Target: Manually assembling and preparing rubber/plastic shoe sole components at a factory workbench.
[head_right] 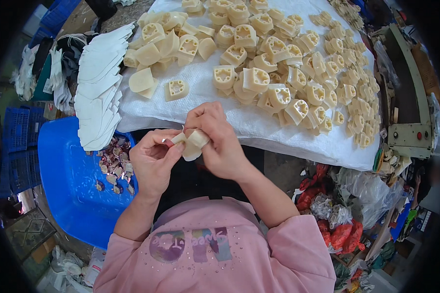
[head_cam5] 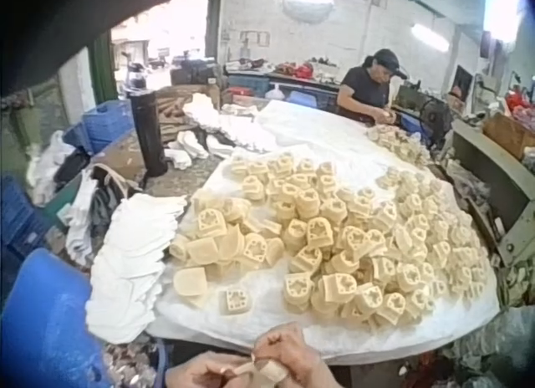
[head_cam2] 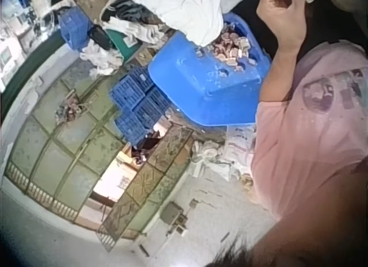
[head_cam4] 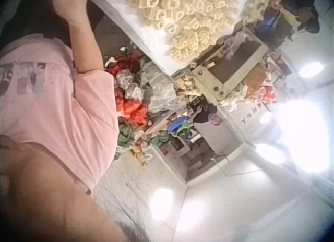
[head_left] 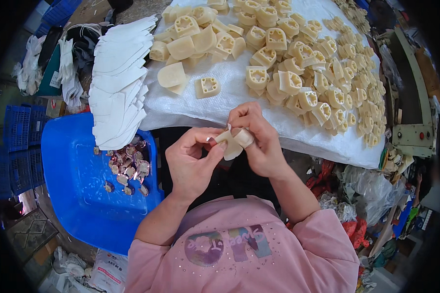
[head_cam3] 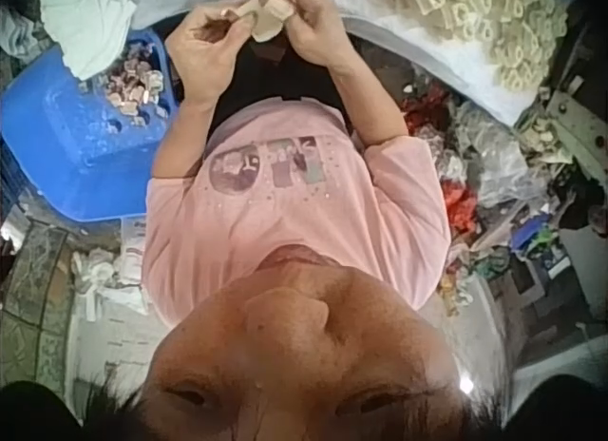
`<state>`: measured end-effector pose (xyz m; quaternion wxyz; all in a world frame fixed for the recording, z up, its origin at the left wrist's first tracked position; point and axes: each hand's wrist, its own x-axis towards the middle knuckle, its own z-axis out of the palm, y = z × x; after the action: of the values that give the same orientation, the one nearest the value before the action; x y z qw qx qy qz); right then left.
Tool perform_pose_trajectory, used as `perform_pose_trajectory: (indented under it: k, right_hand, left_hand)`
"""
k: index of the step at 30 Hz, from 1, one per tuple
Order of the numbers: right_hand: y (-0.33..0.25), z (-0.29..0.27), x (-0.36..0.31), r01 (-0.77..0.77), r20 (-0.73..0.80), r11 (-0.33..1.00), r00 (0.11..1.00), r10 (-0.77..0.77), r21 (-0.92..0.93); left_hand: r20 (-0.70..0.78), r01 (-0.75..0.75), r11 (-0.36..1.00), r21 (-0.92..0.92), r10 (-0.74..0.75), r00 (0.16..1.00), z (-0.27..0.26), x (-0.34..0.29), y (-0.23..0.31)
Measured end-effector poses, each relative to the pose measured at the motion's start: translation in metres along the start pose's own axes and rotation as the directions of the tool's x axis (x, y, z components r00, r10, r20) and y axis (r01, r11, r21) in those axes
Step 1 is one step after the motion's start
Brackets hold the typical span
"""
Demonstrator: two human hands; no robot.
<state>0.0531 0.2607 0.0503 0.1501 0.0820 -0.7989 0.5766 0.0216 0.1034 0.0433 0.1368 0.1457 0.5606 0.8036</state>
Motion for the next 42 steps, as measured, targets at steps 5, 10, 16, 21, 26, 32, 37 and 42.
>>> perform_pose_trajectory:
  k: [5,10,16,21,26,32,37,42]
  right_hand:
    - [0.000,0.008,-0.001,-0.033,-0.066,0.999,0.997,0.035,0.024]
    - [-0.003,0.002,0.003,0.052,0.006,0.994,0.999,-0.052,-0.094]
    - [-0.001,0.004,-0.009,0.142,-0.080,0.937,0.981,-0.176,-0.318]
    - [0.005,-0.010,-0.007,-0.086,-0.028,0.886,0.993,0.110,0.455]
    - [-0.011,-0.021,0.002,-0.575,0.346,0.692,0.817,0.461,0.437]
    - [-0.001,-0.021,-0.001,0.042,0.035,0.987,0.998,-0.048,0.156]
    - [-0.013,-0.004,-0.002,0.090,0.062,0.993,0.994,-0.095,0.082]
    - [-0.011,0.007,-0.009,0.086,0.034,0.995,0.996,-0.084,-0.055]
  left_hand:
    - [-0.008,0.023,0.999,0.032,-0.023,1.000,-0.002,0.002,0.001]
    - [0.086,0.071,0.979,0.190,-0.088,0.992,-0.005,0.003,0.009]
    - [0.208,-0.331,0.728,0.601,0.257,0.944,-0.008,0.007,0.010]
    - [0.179,-0.247,0.900,0.360,0.193,0.965,-0.018,0.007,0.005]
    - [0.342,-0.529,0.703,0.475,0.406,0.848,-0.012,0.011,0.006]
    - [0.320,-0.353,0.899,0.261,0.264,0.910,-0.018,0.011,0.011]
    - [0.433,0.364,0.914,-0.178,-0.259,0.863,-0.009,-0.001,-0.002]
    - [0.255,0.136,0.990,0.046,-0.144,0.956,-0.008,-0.009,-0.013]
